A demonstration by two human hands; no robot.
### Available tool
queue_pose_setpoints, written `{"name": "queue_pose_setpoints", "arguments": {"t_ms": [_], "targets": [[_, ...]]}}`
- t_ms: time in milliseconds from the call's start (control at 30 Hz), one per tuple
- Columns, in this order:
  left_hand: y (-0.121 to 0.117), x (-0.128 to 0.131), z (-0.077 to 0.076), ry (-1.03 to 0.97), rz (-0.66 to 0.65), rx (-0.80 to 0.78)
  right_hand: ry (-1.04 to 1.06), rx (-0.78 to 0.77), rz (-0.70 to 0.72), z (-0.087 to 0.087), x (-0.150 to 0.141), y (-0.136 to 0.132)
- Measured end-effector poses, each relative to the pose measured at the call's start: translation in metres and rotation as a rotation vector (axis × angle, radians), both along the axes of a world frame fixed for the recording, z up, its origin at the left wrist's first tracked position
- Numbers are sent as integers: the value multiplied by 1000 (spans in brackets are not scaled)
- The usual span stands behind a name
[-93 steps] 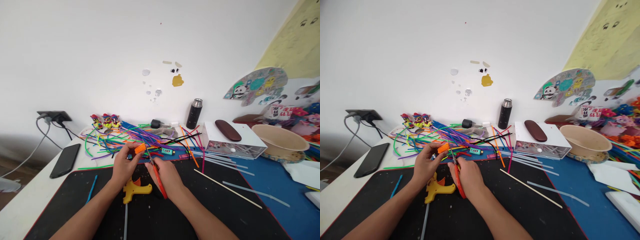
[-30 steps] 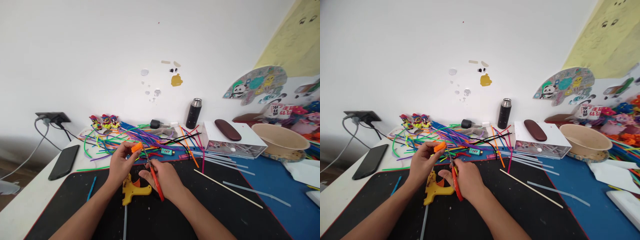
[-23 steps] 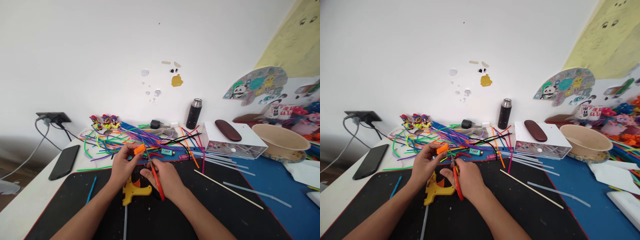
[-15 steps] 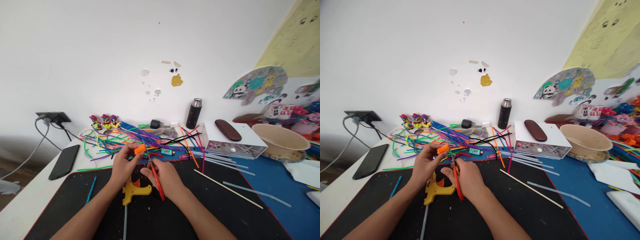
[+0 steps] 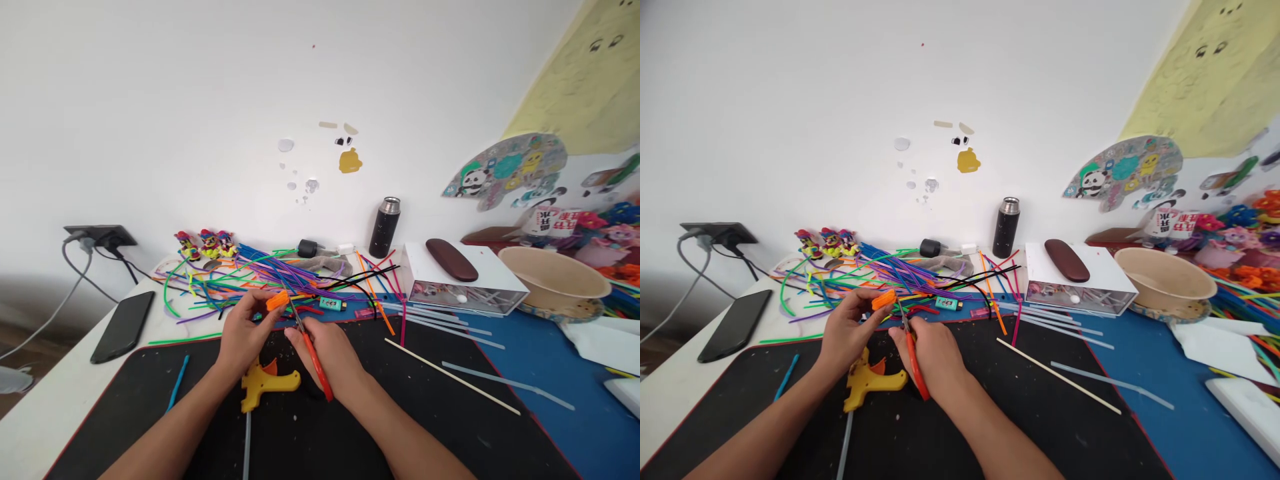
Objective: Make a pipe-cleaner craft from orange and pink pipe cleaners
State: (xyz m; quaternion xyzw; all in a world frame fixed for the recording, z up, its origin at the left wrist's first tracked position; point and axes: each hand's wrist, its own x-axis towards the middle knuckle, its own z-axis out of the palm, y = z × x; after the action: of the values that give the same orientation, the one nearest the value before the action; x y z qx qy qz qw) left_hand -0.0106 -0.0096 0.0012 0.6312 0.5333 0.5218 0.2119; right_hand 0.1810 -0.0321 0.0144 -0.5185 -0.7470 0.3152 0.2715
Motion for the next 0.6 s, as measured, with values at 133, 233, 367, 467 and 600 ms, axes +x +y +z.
{"name": "queue_pose_setpoints", "arguments": {"t_ms": [133, 233, 367, 467, 600], "targets": [[0, -1, 0, 57, 15, 16, -39, -1, -4, 2, 0, -1], [0, -2, 0, 113, 27, 32, -50, 2, -25, 1, -2, -1], [1, -3, -1, 36, 30, -2, 32, 15, -57, -1, -5, -3], [4, -2, 0, -150, -12, -57, 139, 3, -45, -3, -4, -2], [6, 1, 8, -335, -56, -130, 364, -160, -49, -9, 2, 4]]}}
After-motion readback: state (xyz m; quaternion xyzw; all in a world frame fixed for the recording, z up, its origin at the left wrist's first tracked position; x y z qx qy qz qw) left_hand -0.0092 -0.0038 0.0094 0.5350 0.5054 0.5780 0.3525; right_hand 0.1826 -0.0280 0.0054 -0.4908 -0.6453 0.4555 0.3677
